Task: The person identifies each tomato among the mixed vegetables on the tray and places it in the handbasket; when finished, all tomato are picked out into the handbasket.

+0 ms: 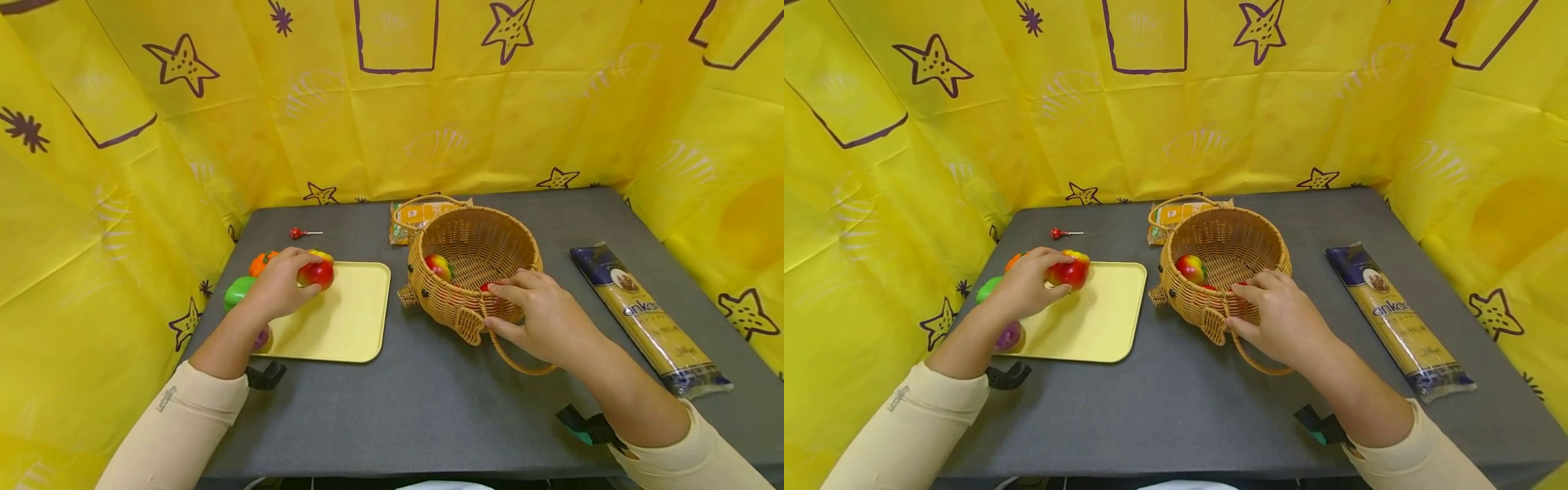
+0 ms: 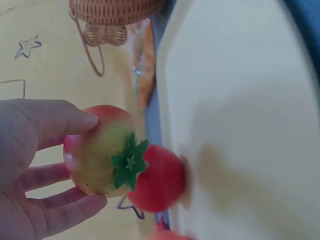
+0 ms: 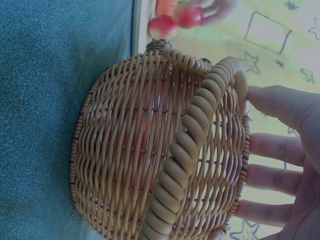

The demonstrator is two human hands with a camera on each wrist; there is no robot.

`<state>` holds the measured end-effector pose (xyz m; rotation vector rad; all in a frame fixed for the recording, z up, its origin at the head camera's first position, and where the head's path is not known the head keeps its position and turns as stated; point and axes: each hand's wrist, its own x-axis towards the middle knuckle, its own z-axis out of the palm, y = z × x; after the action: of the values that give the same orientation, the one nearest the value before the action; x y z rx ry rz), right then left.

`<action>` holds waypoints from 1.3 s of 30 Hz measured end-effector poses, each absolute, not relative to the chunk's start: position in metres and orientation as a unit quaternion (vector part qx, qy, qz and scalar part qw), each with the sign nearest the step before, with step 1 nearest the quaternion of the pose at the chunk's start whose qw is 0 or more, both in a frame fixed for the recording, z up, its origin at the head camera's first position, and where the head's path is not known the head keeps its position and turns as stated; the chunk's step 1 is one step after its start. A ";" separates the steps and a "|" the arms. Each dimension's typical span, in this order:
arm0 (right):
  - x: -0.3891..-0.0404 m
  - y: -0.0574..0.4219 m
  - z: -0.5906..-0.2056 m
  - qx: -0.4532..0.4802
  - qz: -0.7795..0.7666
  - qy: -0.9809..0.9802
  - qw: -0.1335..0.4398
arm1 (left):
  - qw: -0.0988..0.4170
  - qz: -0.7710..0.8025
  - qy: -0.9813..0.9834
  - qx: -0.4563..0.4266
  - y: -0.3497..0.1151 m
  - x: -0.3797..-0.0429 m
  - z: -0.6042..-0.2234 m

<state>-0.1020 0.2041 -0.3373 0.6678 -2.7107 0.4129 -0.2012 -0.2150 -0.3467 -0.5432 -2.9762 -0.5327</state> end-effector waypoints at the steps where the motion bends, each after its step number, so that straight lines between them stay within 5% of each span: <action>1: -0.102 0.204 -0.337 0.234 0.145 -0.948 0.159 | 0.040 -0.177 -0.967 -0.179 -0.213 -0.202 -0.344; 24: -0.103 0.205 -0.339 0.229 0.153 -0.949 0.155 | 0.112 -0.195 -0.931 -0.287 -0.105 -0.209 -0.279; 39: -0.104 0.205 -0.338 0.223 0.144 -0.952 0.150 | 0.056 -0.168 -0.911 -0.372 -0.026 -0.210 -0.282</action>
<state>-0.1043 0.2050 -0.3382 0.6404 -2.7365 0.4145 -0.2098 -0.0256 -0.2822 -1.1300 -2.7643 -0.5098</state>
